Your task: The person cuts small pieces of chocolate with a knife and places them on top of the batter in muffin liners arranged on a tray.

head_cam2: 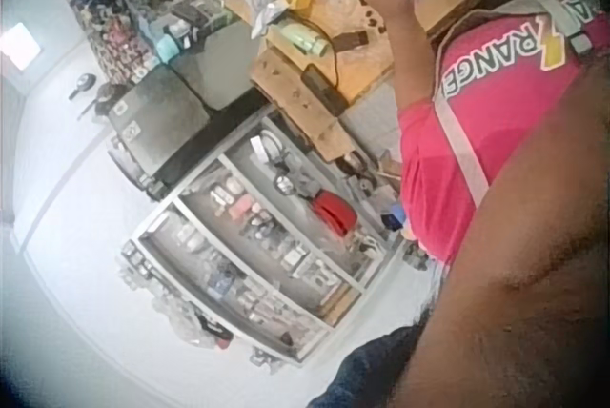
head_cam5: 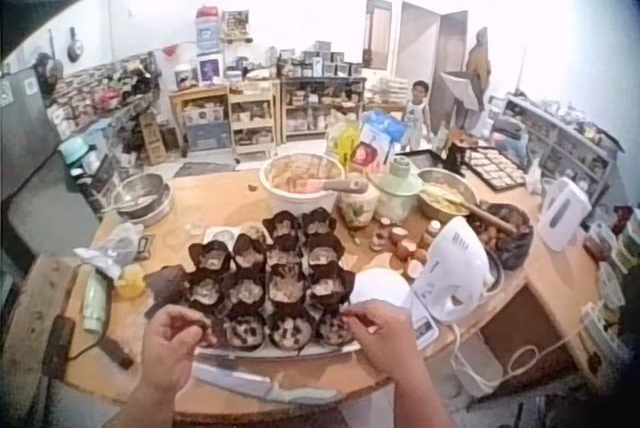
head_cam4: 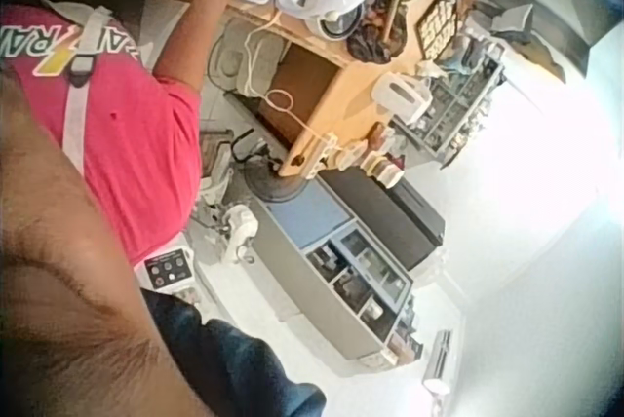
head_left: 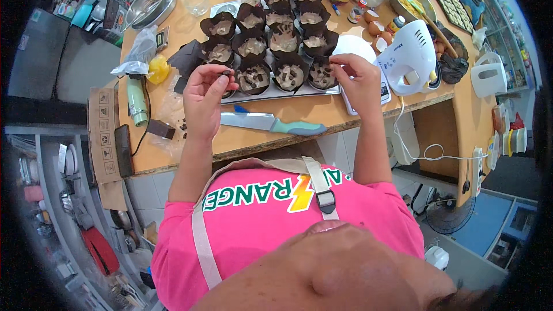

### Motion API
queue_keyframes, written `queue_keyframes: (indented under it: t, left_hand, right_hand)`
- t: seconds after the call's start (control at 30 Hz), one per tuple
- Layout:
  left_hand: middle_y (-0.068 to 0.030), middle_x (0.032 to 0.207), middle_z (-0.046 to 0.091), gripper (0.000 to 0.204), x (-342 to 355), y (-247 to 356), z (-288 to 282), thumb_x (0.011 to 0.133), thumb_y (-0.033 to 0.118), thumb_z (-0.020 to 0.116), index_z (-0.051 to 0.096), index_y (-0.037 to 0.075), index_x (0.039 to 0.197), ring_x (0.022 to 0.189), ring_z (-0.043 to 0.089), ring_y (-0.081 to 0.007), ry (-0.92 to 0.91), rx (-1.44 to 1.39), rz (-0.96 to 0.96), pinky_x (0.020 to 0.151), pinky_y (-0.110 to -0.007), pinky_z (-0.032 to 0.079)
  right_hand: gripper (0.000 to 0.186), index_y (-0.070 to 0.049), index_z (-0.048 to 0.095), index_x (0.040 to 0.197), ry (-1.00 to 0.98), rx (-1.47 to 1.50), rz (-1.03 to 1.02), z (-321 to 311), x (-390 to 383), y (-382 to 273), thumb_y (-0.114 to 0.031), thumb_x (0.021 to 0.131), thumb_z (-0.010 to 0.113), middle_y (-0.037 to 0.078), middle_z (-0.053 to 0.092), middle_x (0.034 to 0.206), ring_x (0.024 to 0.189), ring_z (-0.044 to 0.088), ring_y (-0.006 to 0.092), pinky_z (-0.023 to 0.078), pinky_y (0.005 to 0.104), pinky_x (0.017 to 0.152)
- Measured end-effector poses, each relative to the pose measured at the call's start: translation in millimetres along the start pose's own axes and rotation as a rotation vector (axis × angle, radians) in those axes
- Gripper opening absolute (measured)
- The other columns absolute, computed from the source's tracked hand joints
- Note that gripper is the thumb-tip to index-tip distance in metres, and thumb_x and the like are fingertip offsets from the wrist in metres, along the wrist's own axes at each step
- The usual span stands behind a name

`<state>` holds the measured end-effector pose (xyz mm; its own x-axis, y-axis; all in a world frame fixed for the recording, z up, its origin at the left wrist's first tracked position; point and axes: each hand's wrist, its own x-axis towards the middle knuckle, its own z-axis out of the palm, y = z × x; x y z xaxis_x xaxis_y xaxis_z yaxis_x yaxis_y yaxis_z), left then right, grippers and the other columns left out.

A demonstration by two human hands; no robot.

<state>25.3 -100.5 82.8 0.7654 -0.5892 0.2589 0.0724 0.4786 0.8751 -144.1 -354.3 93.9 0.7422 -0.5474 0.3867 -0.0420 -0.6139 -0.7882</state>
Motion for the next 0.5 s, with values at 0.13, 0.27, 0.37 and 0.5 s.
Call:
queue_keyframes:
  t: [0.13, 0.27, 0.37, 0.5]
  left_hand:
    - [-0.0113, 0.106, 0.066, 0.017, -0.8, 0.2, -0.5, 0.094, 0.001, 0.059, 0.059, 0.0, 0.111, 0.09, 0.065, -0.018, -0.009, -0.01, -0.011, 0.083, -0.034, 0.056]
    - [-0.0111, 0.106, 0.066, 0.016, -1.7, 0.7, 0.0, 0.094, 0.001, 0.059, 0.059, 0.001, 0.11, 0.09, 0.065, -0.0182, -0.004, -0.009, -0.016, 0.083, -0.034, 0.056]
    - [-0.0108, 0.105, 0.066, 0.016, -1.5, 0.5, 0.0, 0.094, 0.002, 0.06, 0.06, 0.001, 0.11, 0.09, 0.065, -0.018, -0.007, -0.007, -0.009, 0.083, -0.034, 0.056]
    - [-0.0107, 0.105, 0.066, 0.016, -2.9, 0.7, -1.5, 0.094, 0.002, 0.061, 0.06, 0.001, 0.11, 0.09, 0.065, -0.0176, 0.006, -0.001, -0.008, 0.083, -0.033, 0.056]
  right_hand:
    - [0.021, -0.001, 0.071, 0.105, -0.033, 0.046, 0.092, -1.9, -0.3, -3.4, 0.0, 0.085, 0.069, 0.011, 0.075, 0.091, 0.079, 0.072, 0.0153, 0.056, 0.0279, 0.072]
    - [0.021, -0.001, 0.071, 0.105, -0.026, 0.114, 0.055, 1.0, -0.8, 5.6, 0.001, 0.085, 0.068, 0.012, 0.074, 0.09, 0.079, 0.072, 0.0152, 0.056, 0.0279, 0.072]
    - [0.02, -0.003, 0.072, 0.104, -0.068, 0.102, 0.085, 0.1, -0.3, 4.1, 0.0, 0.085, 0.068, 0.012, 0.074, 0.09, 0.079, 0.073, 0.018, 0.056, 0.0295, 0.071]
    - [0.016, -0.007, 0.075, 0.095, -0.037, -0.169, -0.115, -0.7, 4.3, 1.5, -0.005, 0.079, 0.073, 0.007, 0.069, 0.093, 0.088, 0.066, 0.0246, 0.051, 0.0352, 0.078]
